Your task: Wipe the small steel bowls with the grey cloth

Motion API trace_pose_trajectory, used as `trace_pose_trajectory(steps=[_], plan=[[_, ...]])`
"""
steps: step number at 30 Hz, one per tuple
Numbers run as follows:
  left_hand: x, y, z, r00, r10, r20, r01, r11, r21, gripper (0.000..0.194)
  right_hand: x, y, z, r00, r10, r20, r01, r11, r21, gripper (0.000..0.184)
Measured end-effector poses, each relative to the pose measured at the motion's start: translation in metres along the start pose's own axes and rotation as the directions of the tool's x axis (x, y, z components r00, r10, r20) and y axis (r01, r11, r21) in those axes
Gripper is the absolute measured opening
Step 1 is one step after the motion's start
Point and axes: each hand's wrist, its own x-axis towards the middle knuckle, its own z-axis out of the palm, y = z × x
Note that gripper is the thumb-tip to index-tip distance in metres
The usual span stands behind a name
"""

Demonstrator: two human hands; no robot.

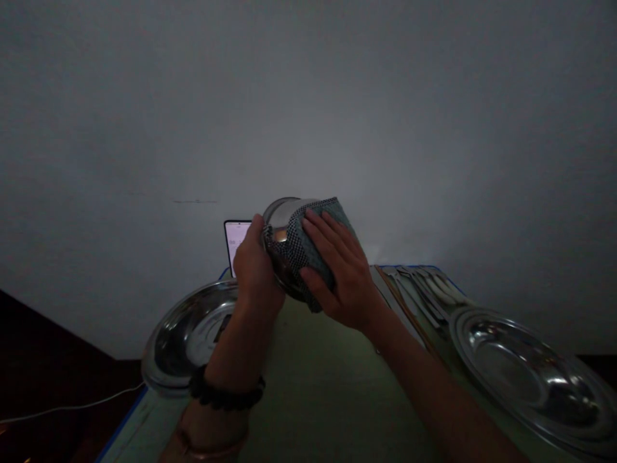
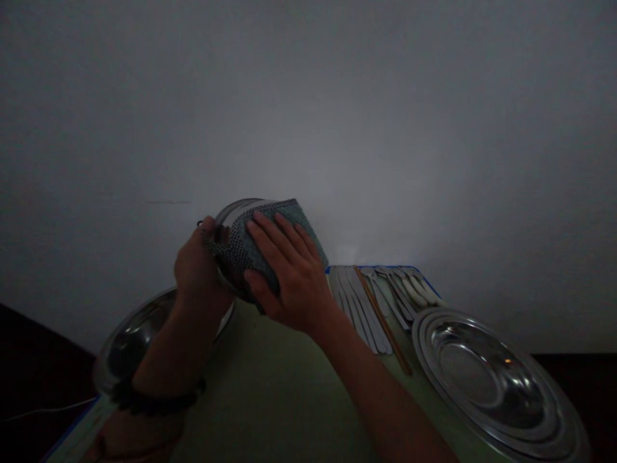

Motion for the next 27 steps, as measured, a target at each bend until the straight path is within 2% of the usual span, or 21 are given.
trace_pose_trajectory(steps=[3,5,8,10,13,16,20,22,24,27], plan=[[-0.01,0.002,0.004,0.983,0.185,0.008,-0.18,0.938,0.295,0.031,0.002,-0.004,-0.001,1.0,0.023,-0.016,-0.023,1.0,-0.005,0.052],[-0.018,0.005,0.006,0.966,0.227,0.12,-0.257,0.873,0.416,0.036,0.002,-0.003,-0.002,0.998,0.045,-0.046,-0.045,0.999,0.005,0.049],[-0.026,0.009,0.007,0.932,0.194,0.305,-0.322,0.831,0.454,0.045,0.003,0.002,-0.006,0.99,0.075,-0.123,-0.069,0.996,0.053,0.044],[-0.026,0.011,0.005,0.923,0.133,0.362,-0.3,0.838,0.456,0.049,0.004,0.007,-0.009,0.98,0.107,-0.166,-0.089,0.99,0.113,0.04],[-0.023,0.013,0.0,0.933,0.055,0.355,-0.208,0.889,0.409,0.051,0.004,0.015,-0.01,0.954,0.18,-0.239,-0.128,0.967,0.219,0.037],[-0.018,0.014,-0.002,0.966,0.027,0.259,-0.118,0.932,0.344,0.05,0.003,0.023,-0.007,0.891,0.333,-0.309,-0.22,0.911,0.348,0.035],[-0.009,0.01,-0.001,0.998,0.027,0.05,-0.034,0.988,0.151,0.043,0.001,0.032,-0.002,0.768,0.583,-0.264,-0.391,0.754,0.528,0.035],[-0.004,0.008,0.0,0.998,-0.035,0.043,0.035,0.999,0.002,0.038,0.001,0.034,0.001,0.735,0.636,-0.238,-0.422,0.702,0.574,0.035],[0.0,0.007,0.001,0.991,-0.112,0.074,0.12,0.986,-0.119,0.035,0.0,0.033,0.006,0.746,0.626,-0.227,-0.415,0.704,0.577,0.036],[0.005,0.008,0.002,0.983,-0.182,0.023,0.182,0.952,-0.247,0.035,-0.003,0.028,0.013,0.827,0.507,-0.243,-0.351,0.804,0.48,0.041]])
